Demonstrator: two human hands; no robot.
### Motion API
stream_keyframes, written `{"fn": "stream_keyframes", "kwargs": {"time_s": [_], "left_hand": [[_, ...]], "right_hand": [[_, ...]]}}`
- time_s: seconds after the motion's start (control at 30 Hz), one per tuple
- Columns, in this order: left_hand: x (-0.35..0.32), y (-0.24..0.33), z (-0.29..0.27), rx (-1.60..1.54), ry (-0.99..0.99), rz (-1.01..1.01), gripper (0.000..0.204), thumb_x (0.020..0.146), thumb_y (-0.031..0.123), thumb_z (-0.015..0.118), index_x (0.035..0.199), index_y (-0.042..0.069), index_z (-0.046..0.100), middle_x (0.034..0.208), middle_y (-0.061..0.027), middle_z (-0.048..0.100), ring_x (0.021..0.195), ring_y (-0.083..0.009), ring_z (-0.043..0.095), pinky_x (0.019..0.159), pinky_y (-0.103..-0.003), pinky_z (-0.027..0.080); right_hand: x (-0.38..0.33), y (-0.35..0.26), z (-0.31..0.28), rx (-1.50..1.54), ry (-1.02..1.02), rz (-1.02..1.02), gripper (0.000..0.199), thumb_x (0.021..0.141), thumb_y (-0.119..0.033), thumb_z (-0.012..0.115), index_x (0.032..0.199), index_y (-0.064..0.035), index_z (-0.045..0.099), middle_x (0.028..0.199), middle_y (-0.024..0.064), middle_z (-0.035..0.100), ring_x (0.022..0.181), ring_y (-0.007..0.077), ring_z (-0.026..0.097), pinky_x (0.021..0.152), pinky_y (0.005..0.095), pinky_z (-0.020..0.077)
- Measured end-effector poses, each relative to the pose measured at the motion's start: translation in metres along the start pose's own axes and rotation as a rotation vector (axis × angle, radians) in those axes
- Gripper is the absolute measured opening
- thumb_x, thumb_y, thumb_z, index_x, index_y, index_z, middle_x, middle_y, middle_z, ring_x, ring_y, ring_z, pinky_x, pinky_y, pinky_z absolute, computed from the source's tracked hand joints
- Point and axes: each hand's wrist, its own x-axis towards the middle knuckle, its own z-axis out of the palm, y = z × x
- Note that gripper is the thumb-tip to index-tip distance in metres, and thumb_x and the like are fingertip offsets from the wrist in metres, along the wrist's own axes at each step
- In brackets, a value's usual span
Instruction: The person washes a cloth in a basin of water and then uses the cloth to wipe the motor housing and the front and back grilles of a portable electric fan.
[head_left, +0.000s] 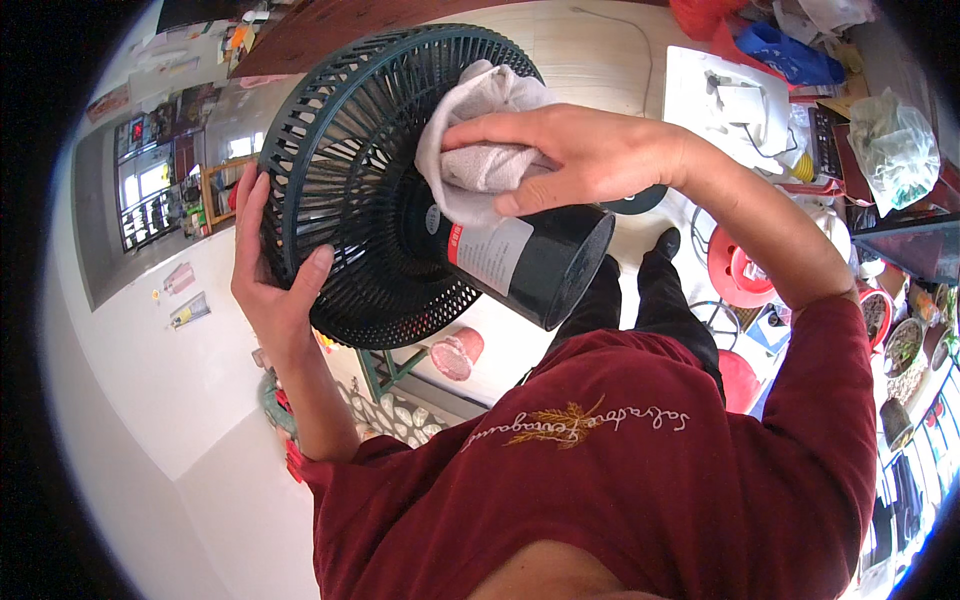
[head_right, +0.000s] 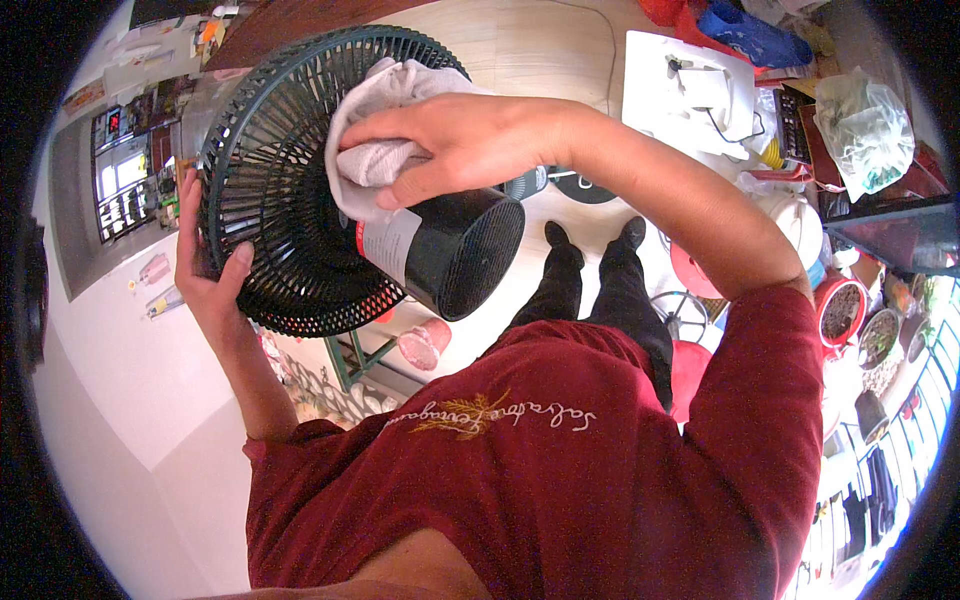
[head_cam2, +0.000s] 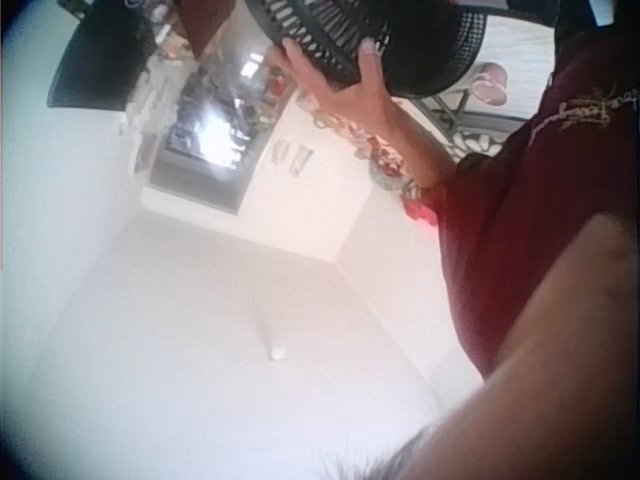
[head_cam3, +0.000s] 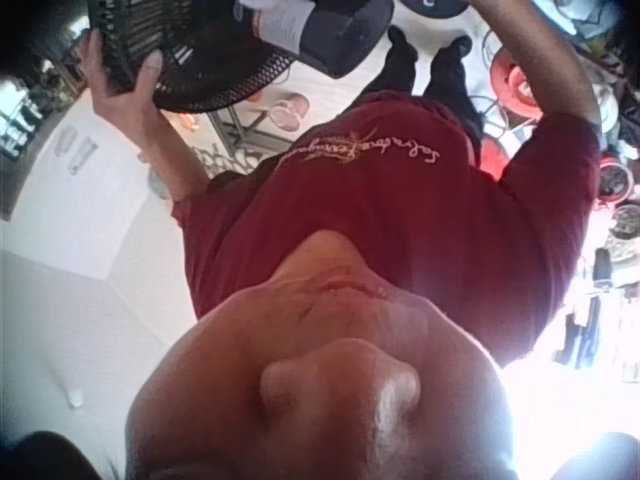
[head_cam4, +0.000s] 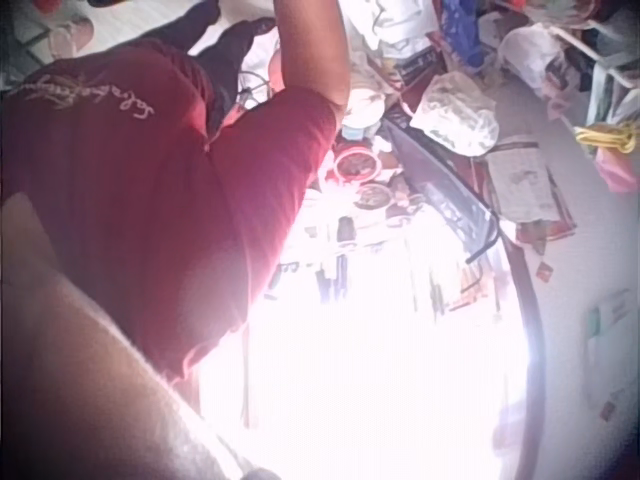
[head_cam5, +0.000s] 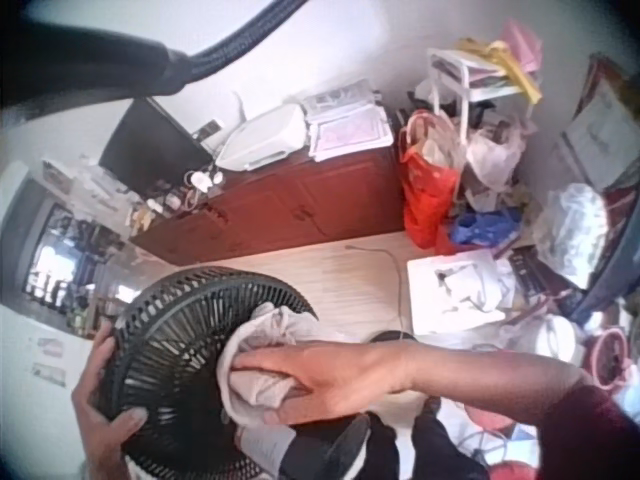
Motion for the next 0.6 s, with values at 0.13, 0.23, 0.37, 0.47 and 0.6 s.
{"fn": "stream_keyframes", "kwargs": {"time_s": [0.13, 0.23, 0.37, 0.47, 0.6], "left_hand": [[0.002, 0.003, 0.002, -0.004, -0.015, 0.026, 0.075, 0.067, 0.013, 0.076, 0.134, -0.005, 0.049, 0.147, -0.0209, 0.037, 0.130, -0.0294, 0.044, 0.108, -0.040, 0.036], [0.003, 0.001, 0.003, -0.028, 0.012, -0.016, 0.076, 0.066, 0.013, 0.076, 0.134, -0.006, 0.049, 0.147, -0.0219, 0.037, 0.129, -0.0298, 0.046, 0.106, -0.039, 0.039], [0.002, 0.001, 0.002, -0.005, -0.021, 0.050, 0.076, 0.066, 0.012, 0.076, 0.134, -0.006, 0.049, 0.147, -0.0224, 0.037, 0.127, -0.0297, 0.048, 0.105, -0.039, 0.041], [0.005, 0.000, 0.006, -0.031, -0.007, 0.005, 0.076, 0.065, 0.012, 0.076, 0.134, -0.004, 0.049, 0.147, -0.0218, 0.036, 0.128, -0.0288, 0.047, 0.104, -0.038, 0.042], [0.004, 0.008, 0.004, -0.030, -0.018, 0.037, 0.074, 0.065, 0.010, 0.075, 0.134, -0.002, 0.051, 0.146, -0.0197, 0.038, 0.126, -0.0271, 0.049, 0.102, -0.036, 0.044]], "right_hand": [[0.001, 0.011, 0.003, -0.266, -0.006, 0.104, 0.075, 0.088, -0.061, 0.055, 0.138, -0.0066, 0.046, 0.121, 0.0227, 0.059, 0.109, 0.0368, 0.058, 0.094, 0.0402, 0.0451], [-0.005, 0.021, 0.009, -0.390, -0.033, 0.271, 0.086, 0.086, -0.075, 0.040, 0.126, -0.0014, 0.057, 0.111, 0.0248, 0.061, 0.106, 0.0393, 0.058, 0.093, 0.0409, 0.0450], [-0.009, 0.038, 0.006, -0.119, -0.188, 0.503, 0.097, 0.084, -0.083, 0.026, 0.111, 0.0017, 0.066, 0.104, 0.0225, 0.064, 0.102, 0.0313, 0.061, 0.090, 0.0381, 0.0450], [-0.004, 0.020, 0.005, -0.061, -0.127, 0.400, 0.089, 0.088, -0.077, 0.029, 0.113, 0.0006, 0.065, 0.106, 0.0211, 0.065, 0.103, 0.0319, 0.061, 0.090, 0.0376, 0.0457], [0.021, -0.008, 0.009, -0.323, -0.144, 0.434, 0.068, 0.096, -0.059, 0.038, 0.110, 0.0022, 0.064, 0.104, 0.0264, 0.065, 0.098, 0.0380, 0.063, 0.089, 0.0403, 0.0482]]}}
